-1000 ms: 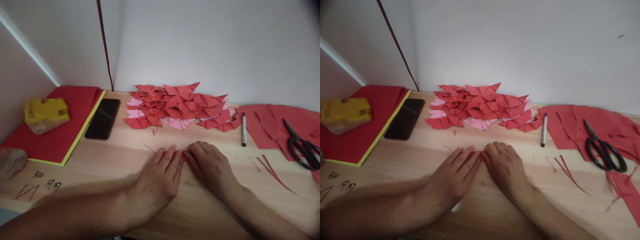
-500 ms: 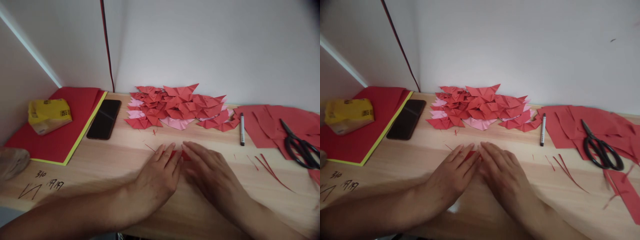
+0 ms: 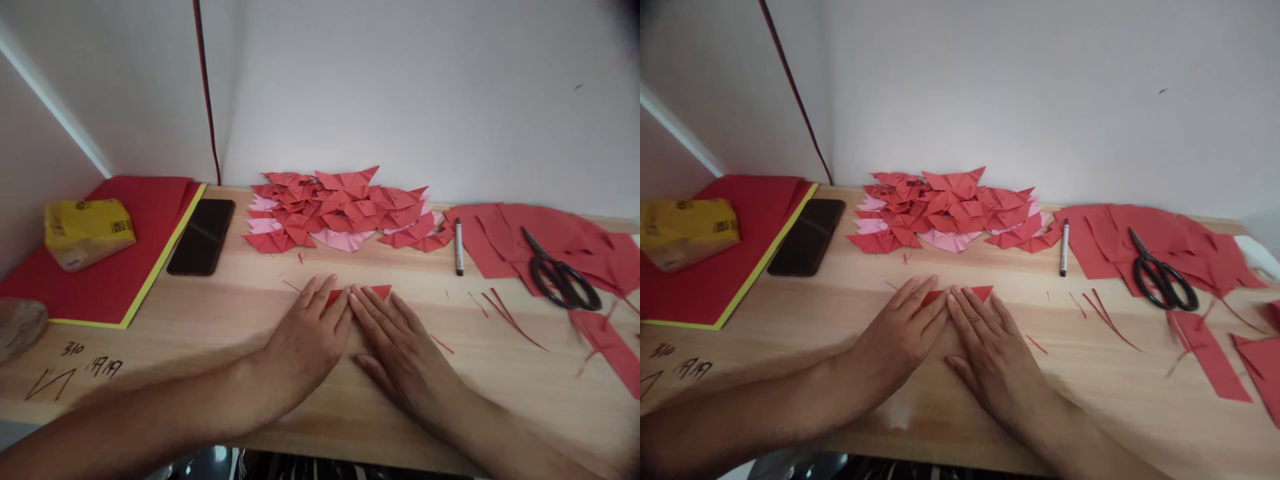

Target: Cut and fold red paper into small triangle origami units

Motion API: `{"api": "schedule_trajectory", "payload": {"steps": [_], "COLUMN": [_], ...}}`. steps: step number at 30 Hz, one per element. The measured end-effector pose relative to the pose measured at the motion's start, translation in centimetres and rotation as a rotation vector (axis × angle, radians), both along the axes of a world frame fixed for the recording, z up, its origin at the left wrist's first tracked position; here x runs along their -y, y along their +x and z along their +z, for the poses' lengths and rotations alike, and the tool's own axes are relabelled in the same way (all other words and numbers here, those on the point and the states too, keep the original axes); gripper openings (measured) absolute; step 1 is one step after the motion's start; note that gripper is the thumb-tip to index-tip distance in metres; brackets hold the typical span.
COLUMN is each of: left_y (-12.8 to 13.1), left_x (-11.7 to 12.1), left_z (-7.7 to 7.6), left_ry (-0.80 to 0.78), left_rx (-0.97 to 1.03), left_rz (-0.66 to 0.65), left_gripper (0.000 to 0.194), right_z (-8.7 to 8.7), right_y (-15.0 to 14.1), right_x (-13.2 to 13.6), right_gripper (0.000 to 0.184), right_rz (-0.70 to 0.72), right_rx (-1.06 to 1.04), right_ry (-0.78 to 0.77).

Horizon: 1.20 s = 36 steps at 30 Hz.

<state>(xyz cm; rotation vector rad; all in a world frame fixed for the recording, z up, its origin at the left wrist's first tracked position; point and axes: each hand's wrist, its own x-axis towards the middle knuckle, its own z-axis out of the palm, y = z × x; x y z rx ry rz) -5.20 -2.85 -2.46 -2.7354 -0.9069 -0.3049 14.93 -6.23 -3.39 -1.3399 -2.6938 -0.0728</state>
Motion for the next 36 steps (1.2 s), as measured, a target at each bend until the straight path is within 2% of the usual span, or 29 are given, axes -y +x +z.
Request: {"api": "schedule_trajectory", "payload": {"steps": [14, 23, 30, 36], "left_y": [-0.2, -0.2, -0.3, -0.4], "left_x": [0.0, -0.3, -0.4, -0.6], "left_z": [-0.3, -0.3, 0.5, 0.7], "left_ry": [-0.007, 0.012, -0.063, -0.061], "left_rx": [0.016, 0.066, 0.004, 0.011], "left_rz": [-0.014, -0.021, -0.006, -0.003], "left_gripper": [0.037, 0.035, 0.036, 0.033], "right_z": [-0.2, 0.8, 0.5, 0.6], "right_y": [0.0, 0.7, 1.1, 1.1], "right_x": [0.1, -0.6, -0.7, -0.6], "right_gripper": [0.071, 0.057, 0.059, 0.058], "right_rz": [-0.01, 0.048, 0.06, 0.055], "right_rx": [-0.037, 0.035, 0.009, 0.027], "right_ry": [-0.008, 0.072, 0.064, 0.069]}}
